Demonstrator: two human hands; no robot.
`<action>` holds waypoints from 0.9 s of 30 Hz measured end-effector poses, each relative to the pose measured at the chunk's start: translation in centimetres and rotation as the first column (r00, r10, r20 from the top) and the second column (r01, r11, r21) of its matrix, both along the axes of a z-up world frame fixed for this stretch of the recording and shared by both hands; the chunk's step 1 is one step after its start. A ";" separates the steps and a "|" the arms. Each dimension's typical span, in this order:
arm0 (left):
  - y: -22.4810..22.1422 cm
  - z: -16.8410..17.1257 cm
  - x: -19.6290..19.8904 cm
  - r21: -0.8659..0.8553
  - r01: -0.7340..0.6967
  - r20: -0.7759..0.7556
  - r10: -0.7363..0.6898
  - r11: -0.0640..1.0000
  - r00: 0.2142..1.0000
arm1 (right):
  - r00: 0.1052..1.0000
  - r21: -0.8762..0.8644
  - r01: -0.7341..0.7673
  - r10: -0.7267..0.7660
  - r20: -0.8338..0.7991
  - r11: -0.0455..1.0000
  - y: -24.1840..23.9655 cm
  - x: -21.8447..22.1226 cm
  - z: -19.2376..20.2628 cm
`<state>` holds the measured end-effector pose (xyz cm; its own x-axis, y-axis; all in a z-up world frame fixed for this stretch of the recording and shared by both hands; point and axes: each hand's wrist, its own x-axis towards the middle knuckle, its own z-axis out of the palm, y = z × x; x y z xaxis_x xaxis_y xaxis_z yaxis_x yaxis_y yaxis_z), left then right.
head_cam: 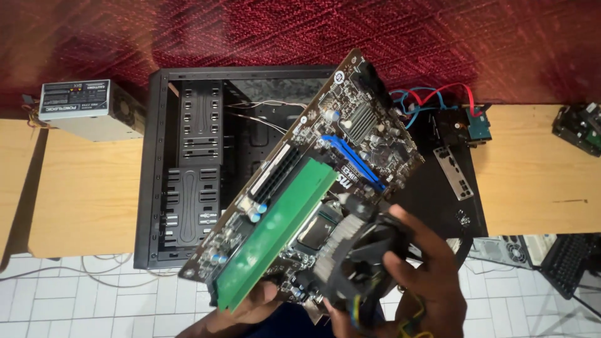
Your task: Installing a motherboard into a computer case and securing it with screws using a screwdriver.
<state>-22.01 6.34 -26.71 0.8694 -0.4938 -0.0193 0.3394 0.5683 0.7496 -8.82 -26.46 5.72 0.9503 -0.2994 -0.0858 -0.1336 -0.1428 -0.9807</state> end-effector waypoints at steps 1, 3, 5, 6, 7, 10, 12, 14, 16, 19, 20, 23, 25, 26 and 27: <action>-0.1 1.1 -0.8 0.005 0.003 -0.014 -0.003 1.000 1.000 | 1.000 0.003 0.003 -0.003 -0.002 1.000 0.7 0.1 0.6; -0.3 3.4 -2.4 0.013 0.008 -0.045 -0.008 1.000 0.999 | 0.997 -0.039 -0.003 -0.001 -0.079 0.999 2.0 0.2 2.0; -0.1 5.6 -3.0 0.019 0.013 -0.078 -0.011 1.000 0.997 | 0.997 -0.078 -0.071 0.069 -0.027 0.994 0.9 0.2 0.1; 0.0 6.7 -3.3 0.022 0.015 -0.094 -0.013 1.000 0.995 | 0.989 -0.123 -0.139 0.143 0.025 0.983 0.4 0.2 -0.8; -0.1 7.8 -2.9 0.024 0.014 -0.108 -0.011 1.000 0.994 | 0.989 -0.123 -0.140 0.144 0.024 0.983 1.0 0.3 -0.1; -0.4 11.6 -1.5 0.030 0.007 -0.148 -0.003 1.000 0.989 | 0.992 -0.184 -0.111 0.121 0.041 0.977 1.6 0.3 0.5; -0.2 14.6 0.6 0.031 0.006 -0.169 -0.001 1.000 0.986 | 0.982 -0.232 -0.163 0.180 0.054 0.959 0.7 0.3 -1.5; -0.9 17.8 4.0 0.033 0.006 -0.190 0.001 0.999 0.982 | 0.985 -0.343 -0.135 0.163 0.055 0.930 2.7 -0.7 -0.1; -1.4 21.2 8.2 0.036 0.008 -0.212 -0.001 0.999 0.977 | 0.988 -0.447 -0.102 0.143 0.057 0.889 4.0 -0.8 1.4; -1.8 27.8 14.6 0.044 -0.001 -0.265 0.012 0.999 0.964 | 0.824 -0.642 -0.084 0.415 0.385 0.762 5.4 -0.6 4.2; -1.9 30.2 17.5 0.046 -0.005 -0.275 0.017 0.999 0.961 | 0.825 -0.609 -0.101 0.409 0.390 0.787 6.1 -0.5 5.4; -2.3 37.0 22.2 -0.143 0.149 -0.057 -0.158 0.979 0.986 | 0.800 -0.593 -0.128 0.436 0.411 0.795 7.1 0.1 6.8; -2.0 39.5 23.3 -0.286 0.336 0.209 -0.284 0.897 0.936 | 0.778 -0.612 -0.128 0.461 0.427 0.781 7.2 0.5 6.7; -1.8 40.0 23.4 -0.186 0.276 0.103 -0.261 0.943 0.960 | 0.758 -0.642 -0.134 0.496 0.424 0.755 7.0 0.6 6.6; -1.5 40.6 23.4 -0.072 0.219 0.004 -0.219 0.973 0.976 | 0.735 -0.669 -0.138 0.528 0.425 0.730 7.0 0.8 6.3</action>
